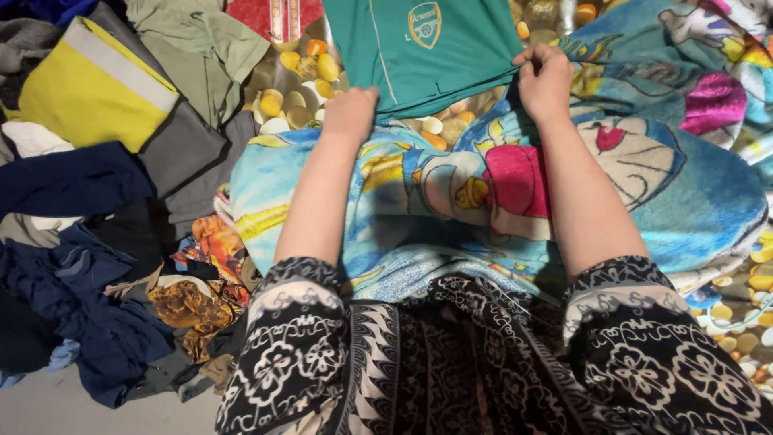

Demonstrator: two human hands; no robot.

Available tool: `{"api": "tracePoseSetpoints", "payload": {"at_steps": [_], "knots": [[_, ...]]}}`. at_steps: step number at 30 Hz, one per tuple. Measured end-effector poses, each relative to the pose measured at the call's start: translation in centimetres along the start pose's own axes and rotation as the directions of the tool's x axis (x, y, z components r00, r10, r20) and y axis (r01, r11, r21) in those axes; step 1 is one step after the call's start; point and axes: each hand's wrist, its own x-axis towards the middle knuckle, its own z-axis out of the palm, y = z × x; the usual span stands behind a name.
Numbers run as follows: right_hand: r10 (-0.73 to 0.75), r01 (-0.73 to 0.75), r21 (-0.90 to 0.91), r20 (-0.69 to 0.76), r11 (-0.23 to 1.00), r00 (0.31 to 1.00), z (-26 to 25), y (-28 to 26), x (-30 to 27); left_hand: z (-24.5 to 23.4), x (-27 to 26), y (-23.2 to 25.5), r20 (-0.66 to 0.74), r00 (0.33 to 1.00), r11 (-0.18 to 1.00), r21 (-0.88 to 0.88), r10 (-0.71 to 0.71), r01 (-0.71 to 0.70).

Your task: Folding various items of clothing including shorts, trousers, and shirts while sitting on the floor.

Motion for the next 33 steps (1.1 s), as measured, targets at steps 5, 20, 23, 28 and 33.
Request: {"api": "tracePoseSetpoints", "payload": {"at_steps": [5, 20, 23, 28, 33], "knots": [[0.033, -0.032, 0.046, -0.011, 0.998, 0.999, 0.0, 0.3, -0.1, 0.5, -0.5, -1.2, 0.069, 0.997, 0.999, -0.027, -0.022, 0.024], [-0.012, 0.013, -0.192, 0.004, 0.981, 1.0, -0.4, -3.5, -1.0, 2.9, 1.3, -1.3, 0.279, 0.882, 0.855, -0.258, -0.38, 0.45], [0.142, -0.144, -0.055, -0.033, 0.988, 0.989, -0.2, -5.1, -0.8, 7.0, 2.6, -2.6, 0.259, 0.766, 0.597, -0.5, -0.588, 0.627], [0.225, -0.214, -0.107, 0.104, 0.971, 0.969, 1.0, -4.8, -0.8, 1.3, 1.0, 0.8, 0.212, 0.688, 0.547, -0.466, -0.694, 0.696], [0.204, -0.205, -0.007, 0.132, 0.979, 0.97, 2.3, -1.9, 0.0, 4.9, 3.1, -1.5, 0.245, 0.744, 0.453, -0.663, -0.621, 0.596]]}}
